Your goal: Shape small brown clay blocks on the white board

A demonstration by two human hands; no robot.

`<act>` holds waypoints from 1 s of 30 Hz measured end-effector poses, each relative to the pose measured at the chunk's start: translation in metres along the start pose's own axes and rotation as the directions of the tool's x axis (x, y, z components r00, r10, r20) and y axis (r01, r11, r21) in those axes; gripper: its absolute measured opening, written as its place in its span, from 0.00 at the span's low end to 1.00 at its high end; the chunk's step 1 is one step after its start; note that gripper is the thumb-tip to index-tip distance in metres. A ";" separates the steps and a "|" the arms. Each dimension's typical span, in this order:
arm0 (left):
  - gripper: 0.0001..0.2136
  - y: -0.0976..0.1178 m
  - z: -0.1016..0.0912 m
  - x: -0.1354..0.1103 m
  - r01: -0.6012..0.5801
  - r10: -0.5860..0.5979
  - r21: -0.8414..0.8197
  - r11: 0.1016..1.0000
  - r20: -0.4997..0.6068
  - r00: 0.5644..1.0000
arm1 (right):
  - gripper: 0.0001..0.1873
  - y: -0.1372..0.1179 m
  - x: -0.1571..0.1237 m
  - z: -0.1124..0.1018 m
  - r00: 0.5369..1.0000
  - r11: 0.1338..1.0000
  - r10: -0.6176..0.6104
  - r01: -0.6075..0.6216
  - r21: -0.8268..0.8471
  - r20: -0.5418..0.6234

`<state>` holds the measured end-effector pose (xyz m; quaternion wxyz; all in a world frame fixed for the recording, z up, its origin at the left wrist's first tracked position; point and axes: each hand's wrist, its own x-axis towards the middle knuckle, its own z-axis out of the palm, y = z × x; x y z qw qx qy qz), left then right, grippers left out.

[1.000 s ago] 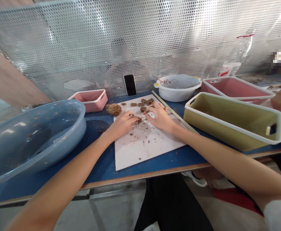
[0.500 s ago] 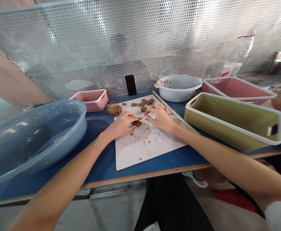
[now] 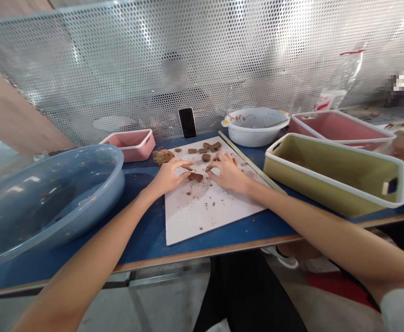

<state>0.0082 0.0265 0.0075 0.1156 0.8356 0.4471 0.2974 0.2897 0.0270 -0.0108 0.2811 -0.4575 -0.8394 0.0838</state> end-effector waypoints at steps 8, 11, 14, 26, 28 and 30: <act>0.17 0.005 0.002 -0.001 0.073 -0.074 -0.062 0.995 -0.004 0.997 | 0.10 -0.002 -0.001 0.013 0.999 0.999 -0.028 0.029 -0.031 0.021; 0.17 0.004 0.002 -0.001 0.077 -0.077 -0.068 0.995 -0.005 0.997 | 0.10 -0.003 0.000 0.014 0.999 0.998 -0.035 0.037 -0.045 0.037; 0.17 0.003 0.003 -0.001 0.071 -0.072 -0.069 0.995 -0.007 0.997 | 0.09 -0.004 0.001 0.015 0.998 0.999 -0.031 0.033 -0.040 0.052; 0.25 -0.005 0.019 0.002 -0.008 0.016 -0.053 0.999 0.149 0.989 | 0.10 -0.008 0.002 0.011 0.999 0.999 -0.001 0.003 -0.034 0.051; 0.24 -0.006 0.020 0.002 -0.002 0.008 -0.042 0.999 0.156 0.988 | 0.11 -0.008 0.001 0.010 0.999 0.999 -0.002 0.003 -0.044 0.042; 0.23 -0.005 0.020 0.002 -0.001 0.007 -0.042 0.999 0.155 0.988 | 0.11 -0.008 0.001 0.009 1.000 0.999 -0.006 0.008 -0.053 0.030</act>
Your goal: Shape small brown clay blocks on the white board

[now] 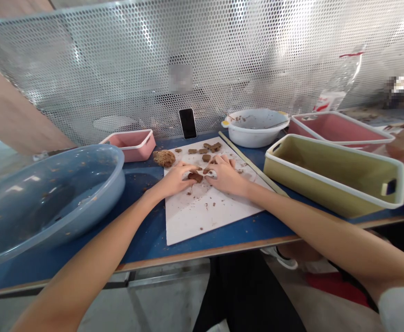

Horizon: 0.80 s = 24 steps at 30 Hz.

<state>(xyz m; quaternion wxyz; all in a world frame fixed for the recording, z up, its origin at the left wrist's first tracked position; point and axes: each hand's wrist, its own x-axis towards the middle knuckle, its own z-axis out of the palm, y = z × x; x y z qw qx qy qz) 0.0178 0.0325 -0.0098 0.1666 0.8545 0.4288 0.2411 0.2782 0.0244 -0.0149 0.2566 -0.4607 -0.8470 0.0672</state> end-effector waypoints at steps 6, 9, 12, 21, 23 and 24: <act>0.23 0.009 -0.006 -0.001 -0.011 0.011 -0.048 0.999 -0.004 1.000 | 0.12 0.002 0.000 -0.003 0.999 1.000 0.019 -0.018 0.018 -0.048; 0.21 0.018 -0.011 -0.003 -0.014 0.019 -0.159 0.987 0.030 0.999 | 0.12 0.005 0.001 -0.005 0.998 0.999 0.031 -0.031 0.015 -0.047; 0.20 0.029 -0.017 -0.007 0.037 -0.010 -0.255 0.966 0.105 0.994 | 0.13 0.006 0.001 -0.009 0.999 0.999 0.029 -0.029 0.014 -0.039; 0.06 0.046 -0.021 -0.009 0.048 -0.004 -0.223 0.974 0.194 0.981 | 0.14 0.007 0.000 -0.013 0.999 1.000 0.013 -0.011 0.029 -0.045; 0.06 0.046 -0.019 -0.007 0.022 0.015 -0.192 0.981 0.188 0.982 | 0.13 0.007 0.000 -0.013 0.999 0.999 0.011 -0.009 0.045 -0.050; 0.06 0.046 -0.019 -0.006 0.005 0.029 -0.181 0.983 0.187 0.982 | 0.13 0.007 0.000 -0.013 0.999 0.999 0.014 -0.011 0.049 -0.050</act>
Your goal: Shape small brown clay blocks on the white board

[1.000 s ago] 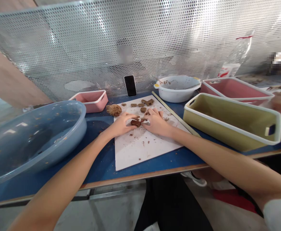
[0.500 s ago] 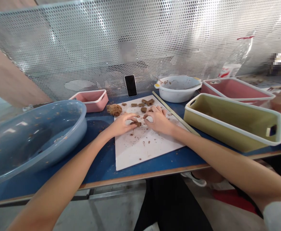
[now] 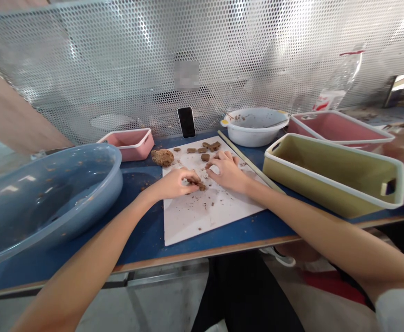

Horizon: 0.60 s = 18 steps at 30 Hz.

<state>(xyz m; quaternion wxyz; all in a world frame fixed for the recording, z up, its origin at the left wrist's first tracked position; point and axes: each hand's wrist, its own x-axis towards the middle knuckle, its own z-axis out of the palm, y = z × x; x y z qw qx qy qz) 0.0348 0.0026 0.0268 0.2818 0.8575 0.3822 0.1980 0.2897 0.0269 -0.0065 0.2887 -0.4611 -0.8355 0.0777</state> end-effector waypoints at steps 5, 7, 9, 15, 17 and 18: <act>0.08 0.000 0.003 0.005 -0.024 0.023 0.061 0.998 0.005 1.000 | 0.14 0.001 0.000 0.000 1.000 1.000 0.004 -0.004 -0.006 0.008; 0.08 -0.002 0.004 0.007 -0.037 0.036 0.097 0.995 0.012 0.999 | 0.14 0.002 0.000 -0.001 1.000 1.000 -0.006 0.006 -0.011 0.012; 0.07 -0.004 0.004 0.010 -0.050 0.051 0.132 0.990 -0.002 0.999 | 0.14 0.002 -0.001 -0.001 1.000 1.000 -0.008 0.008 -0.014 0.009; 0.15 -0.008 0.003 0.018 0.047 -0.043 0.082 0.996 -0.049 0.998 | 0.14 0.003 -0.001 0.001 1.000 1.000 0.002 -0.002 -0.005 0.016; 0.15 -0.009 0.002 0.022 0.050 -0.046 0.061 0.997 -0.056 0.997 | 0.14 0.004 0.000 0.001 1.000 1.000 0.009 -0.009 -0.006 0.010; 0.13 -0.009 0.002 0.023 0.051 -0.047 0.052 0.997 -0.074 0.996 | 0.15 0.005 0.000 0.001 1.000 1.000 0.013 -0.013 -0.012 0.005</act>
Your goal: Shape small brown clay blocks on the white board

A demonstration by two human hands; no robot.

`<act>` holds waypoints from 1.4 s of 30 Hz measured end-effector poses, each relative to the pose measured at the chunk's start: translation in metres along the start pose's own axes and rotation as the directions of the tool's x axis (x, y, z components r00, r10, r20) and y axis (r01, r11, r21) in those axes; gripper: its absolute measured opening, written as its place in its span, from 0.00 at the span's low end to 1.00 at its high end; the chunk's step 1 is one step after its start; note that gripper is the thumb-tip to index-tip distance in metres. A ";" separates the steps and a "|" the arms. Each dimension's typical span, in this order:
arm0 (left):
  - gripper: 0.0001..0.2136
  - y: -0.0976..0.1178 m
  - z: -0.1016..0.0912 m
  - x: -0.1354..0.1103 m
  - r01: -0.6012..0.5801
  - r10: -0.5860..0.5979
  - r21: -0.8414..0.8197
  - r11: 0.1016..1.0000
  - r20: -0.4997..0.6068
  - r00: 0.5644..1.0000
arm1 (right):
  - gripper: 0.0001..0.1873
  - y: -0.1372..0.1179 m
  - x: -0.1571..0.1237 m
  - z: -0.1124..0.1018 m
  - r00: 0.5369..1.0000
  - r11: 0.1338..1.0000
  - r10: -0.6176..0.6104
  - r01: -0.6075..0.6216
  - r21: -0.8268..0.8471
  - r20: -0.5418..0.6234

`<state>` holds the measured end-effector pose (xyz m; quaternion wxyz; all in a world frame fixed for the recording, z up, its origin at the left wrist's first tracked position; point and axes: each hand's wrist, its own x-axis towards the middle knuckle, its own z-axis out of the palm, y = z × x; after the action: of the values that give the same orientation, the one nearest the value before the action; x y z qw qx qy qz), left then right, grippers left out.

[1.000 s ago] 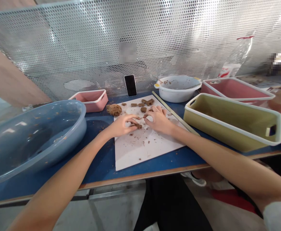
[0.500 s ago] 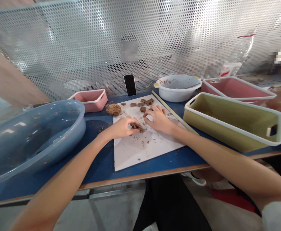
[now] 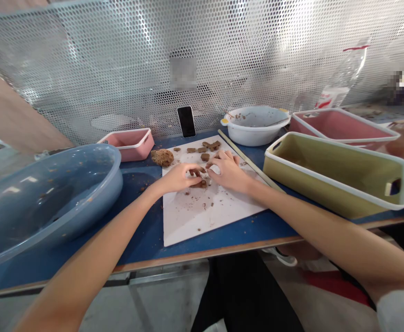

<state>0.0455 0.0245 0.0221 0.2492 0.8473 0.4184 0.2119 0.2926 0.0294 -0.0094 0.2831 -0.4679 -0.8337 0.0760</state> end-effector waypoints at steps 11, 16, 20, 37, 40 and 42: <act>0.08 -0.011 -0.003 -0.017 -0.030 0.044 0.066 0.997 -0.218 0.975 | 0.11 0.007 -0.003 -0.024 0.959 0.960 -0.277 0.273 0.059 0.064; 0.12 0.005 -0.007 -0.032 -0.187 0.245 0.327 0.926 -0.144 0.959 | 0.14 0.007 -0.008 -0.030 0.914 0.927 -0.375 0.373 0.042 0.153; 0.19 0.011 -0.004 -0.034 -0.239 0.279 0.397 0.886 -0.045 0.959 | 0.16 0.007 -0.011 -0.037 0.877 0.894 -0.446 0.444 0.057 0.176; 0.23 -0.004 0.002 -0.030 -0.224 0.281 0.395 0.891 -0.093 0.955 | 0.14 0.017 -0.008 -0.022 0.832 0.832 -0.554 0.554 0.027 0.029; 0.25 -0.004 0.004 -0.029 -0.240 0.287 0.393 0.888 -0.064 0.956 | 0.15 0.017 -0.008 -0.019 0.835 0.836 -0.549 0.548 0.024 0.036; 0.26 -0.005 0.005 -0.029 -0.247 0.290 0.390 0.887 -0.054 0.955 | 0.14 0.017 -0.008 -0.018 0.837 0.838 -0.546 0.545 0.033 0.040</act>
<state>0.0290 0.0021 0.0113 0.0254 0.9161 0.3430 0.2063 0.3182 0.0292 -0.0042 0.2778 -0.2065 -0.9381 0.0121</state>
